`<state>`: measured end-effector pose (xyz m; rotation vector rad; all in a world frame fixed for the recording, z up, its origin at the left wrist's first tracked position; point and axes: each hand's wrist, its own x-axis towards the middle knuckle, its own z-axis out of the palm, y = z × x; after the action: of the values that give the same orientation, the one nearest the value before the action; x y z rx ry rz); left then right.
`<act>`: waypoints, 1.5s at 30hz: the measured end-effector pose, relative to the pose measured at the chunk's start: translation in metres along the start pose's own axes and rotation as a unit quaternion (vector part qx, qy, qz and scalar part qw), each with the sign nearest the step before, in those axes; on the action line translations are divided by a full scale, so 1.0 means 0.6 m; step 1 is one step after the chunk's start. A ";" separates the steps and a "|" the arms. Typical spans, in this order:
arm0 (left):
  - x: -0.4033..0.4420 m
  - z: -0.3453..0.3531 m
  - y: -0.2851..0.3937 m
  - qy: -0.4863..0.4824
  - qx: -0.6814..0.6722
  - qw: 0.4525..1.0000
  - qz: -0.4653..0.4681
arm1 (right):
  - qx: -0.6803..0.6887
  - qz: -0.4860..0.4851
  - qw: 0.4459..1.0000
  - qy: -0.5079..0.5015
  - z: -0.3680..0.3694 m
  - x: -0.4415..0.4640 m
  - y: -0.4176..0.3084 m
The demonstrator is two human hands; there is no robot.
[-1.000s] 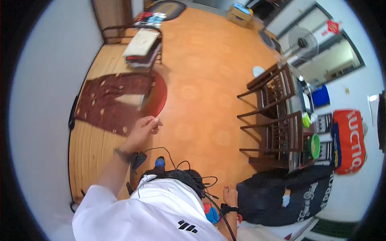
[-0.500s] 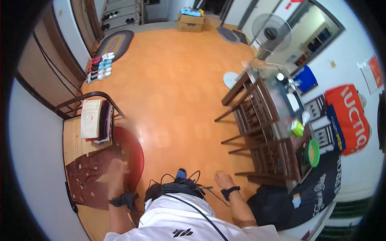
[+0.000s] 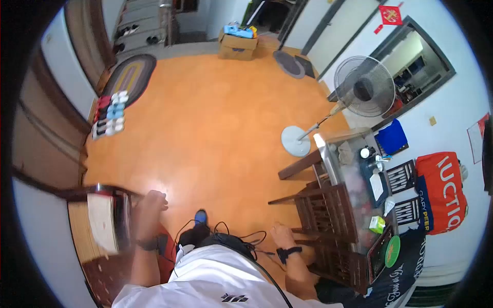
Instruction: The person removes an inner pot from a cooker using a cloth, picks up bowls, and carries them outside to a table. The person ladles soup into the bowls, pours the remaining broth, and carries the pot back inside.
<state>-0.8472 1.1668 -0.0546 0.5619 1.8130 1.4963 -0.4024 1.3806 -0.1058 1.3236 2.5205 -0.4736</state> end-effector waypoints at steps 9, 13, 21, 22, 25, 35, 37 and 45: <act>0.454 0.218 0.224 -0.172 -0.052 0.983 0.028 | -0.091 0.023 0.995 0.036 -0.088 0.176 0.071; 0.604 0.299 0.224 -0.165 -0.049 0.985 -0.006 | -0.083 -0.049 0.993 0.074 -0.113 0.335 0.135; 0.837 0.371 0.339 -0.016 -0.037 0.999 -0.015 | 0.092 0.044 0.994 0.045 -0.397 0.791 0.214; 0.863 0.385 0.358 0.008 -0.049 0.999 -0.018 | 0.108 0.041 0.992 0.052 -0.423 0.851 0.230; 0.964 0.439 0.375 0.025 -0.042 0.998 -0.047 | 0.144 0.010 0.982 0.120 -0.523 1.005 0.252; 1.487 0.746 0.455 -0.135 -0.008 0.990 -0.026 | 0.146 0.177 0.969 0.087 -0.594 1.207 0.418; 1.585 0.839 0.514 -0.192 -0.007 0.981 -0.025 | 0.171 0.219 0.954 0.108 -0.613 1.224 0.443; 1.802 1.214 0.674 -0.403 0.027 0.913 0.056 | 0.298 0.393 0.863 0.109 -0.653 1.370 0.540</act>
<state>-1.0516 2.5145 0.0134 1.1295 1.1783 1.0381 -0.6173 2.3231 -0.1047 2.5700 1.7400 -0.9747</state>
